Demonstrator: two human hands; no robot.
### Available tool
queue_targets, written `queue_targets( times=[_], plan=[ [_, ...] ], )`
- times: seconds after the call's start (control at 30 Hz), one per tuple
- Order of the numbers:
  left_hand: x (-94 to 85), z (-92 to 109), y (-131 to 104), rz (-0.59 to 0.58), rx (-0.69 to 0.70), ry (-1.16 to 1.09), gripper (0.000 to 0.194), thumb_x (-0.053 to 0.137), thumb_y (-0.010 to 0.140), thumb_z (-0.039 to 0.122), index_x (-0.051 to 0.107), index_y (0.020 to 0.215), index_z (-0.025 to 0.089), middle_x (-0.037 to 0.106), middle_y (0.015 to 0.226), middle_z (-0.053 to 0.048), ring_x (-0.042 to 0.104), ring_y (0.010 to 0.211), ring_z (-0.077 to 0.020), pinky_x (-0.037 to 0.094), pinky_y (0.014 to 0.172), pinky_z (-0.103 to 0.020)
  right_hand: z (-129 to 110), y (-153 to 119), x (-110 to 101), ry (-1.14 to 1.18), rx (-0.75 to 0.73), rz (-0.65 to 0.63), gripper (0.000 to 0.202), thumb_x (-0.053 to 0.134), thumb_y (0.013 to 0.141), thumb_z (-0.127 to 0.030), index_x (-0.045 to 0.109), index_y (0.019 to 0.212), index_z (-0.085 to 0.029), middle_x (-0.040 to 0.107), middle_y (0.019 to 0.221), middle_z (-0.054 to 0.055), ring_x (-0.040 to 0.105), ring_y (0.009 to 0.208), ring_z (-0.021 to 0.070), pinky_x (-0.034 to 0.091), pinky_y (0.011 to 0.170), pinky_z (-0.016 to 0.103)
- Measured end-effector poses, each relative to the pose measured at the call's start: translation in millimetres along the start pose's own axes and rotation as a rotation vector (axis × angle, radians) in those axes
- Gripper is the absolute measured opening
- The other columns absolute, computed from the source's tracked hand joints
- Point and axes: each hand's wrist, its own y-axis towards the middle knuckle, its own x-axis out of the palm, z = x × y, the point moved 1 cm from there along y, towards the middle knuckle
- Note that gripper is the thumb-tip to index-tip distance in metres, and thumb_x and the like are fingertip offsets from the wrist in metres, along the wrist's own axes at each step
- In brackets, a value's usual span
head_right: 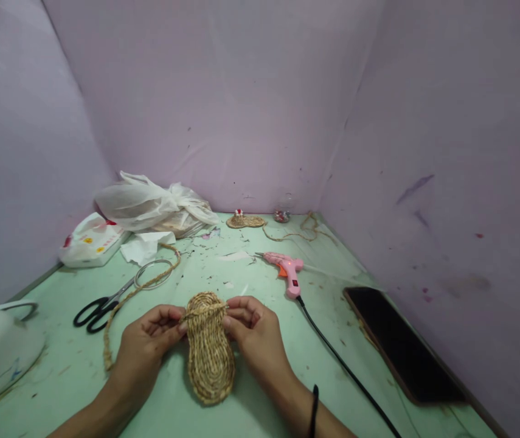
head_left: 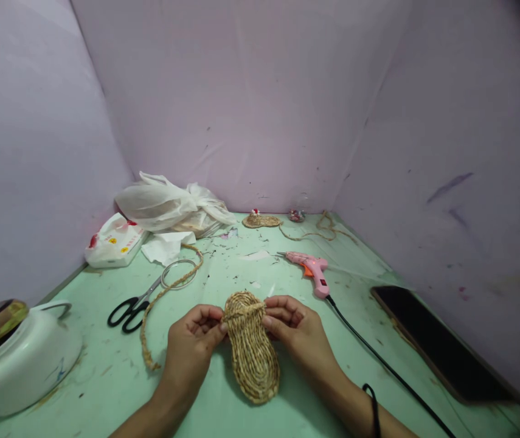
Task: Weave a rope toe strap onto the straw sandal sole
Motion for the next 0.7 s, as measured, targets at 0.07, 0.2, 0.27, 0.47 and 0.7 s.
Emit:
queue_targets(
  times=[0.07,0.2,0.27,0.47,0.7],
  plan=[
    [-0.2,-0.3,0.4,-0.001,0.006,0.003,0.023,0.076,0.047,0.015,0.061,0.064,0.012,0.063,0.062,0.000,0.057,0.060,-0.0113,0.048,0.057,-0.020,0.4,-0.8,0.9,0.017,-0.007,0.020,0.034,0.074,0.056,-0.019,0.054,0.084,-0.017,0.069,0.064,0.000,0.062,0.058,0.0131,0.049,0.057,0.025],
    [-1.9,-2.2,1.7,-0.007,0.019,0.019,0.023,0.076,0.049,0.016,0.061,0.066,0.011,0.064,0.063,-0.001,0.057,0.060,-0.0119,0.048,0.058,-0.021,0.9,-1.9,1.3,0.036,-0.017,0.024,0.039,0.074,0.056,-0.020,0.048,0.085,-0.019,0.069,0.062,-0.002,0.061,0.056,0.0123,0.049,0.057,0.025],
    [-2.7,-3.7,2.8,-0.012,0.022,0.020,0.023,0.076,0.049,0.016,0.061,0.066,0.011,0.064,0.064,-0.001,0.057,0.061,-0.0119,0.048,0.058,-0.021,1.8,-1.8,0.4,0.035,-0.013,0.009,0.039,0.074,0.057,-0.020,0.049,0.086,-0.018,0.068,0.063,-0.002,0.061,0.057,0.0120,0.048,0.057,0.025],
    [-1.7,-5.8,5.4,-0.024,-0.017,-0.062,0.023,0.076,0.048,0.014,0.060,0.064,0.011,0.063,0.062,0.000,0.056,0.056,-0.0106,0.048,0.054,-0.020,5.7,0.1,-2.5,0.033,-0.027,-0.032,0.033,0.074,0.057,-0.021,0.057,0.085,-0.016,0.067,0.066,0.000,0.062,0.061,0.0137,0.049,0.057,0.026],
    [-1.5,-5.7,4.2,-0.014,-0.038,-0.071,0.023,0.076,0.047,0.013,0.060,0.063,0.011,0.064,0.060,0.000,0.056,0.054,-0.0101,0.048,0.053,-0.020,5.7,2.7,-1.0,0.012,-0.006,0.024,0.029,0.075,0.055,-0.019,0.064,0.081,-0.014,0.067,0.071,0.004,0.063,0.065,0.0158,0.050,0.061,0.029]
  ],
)
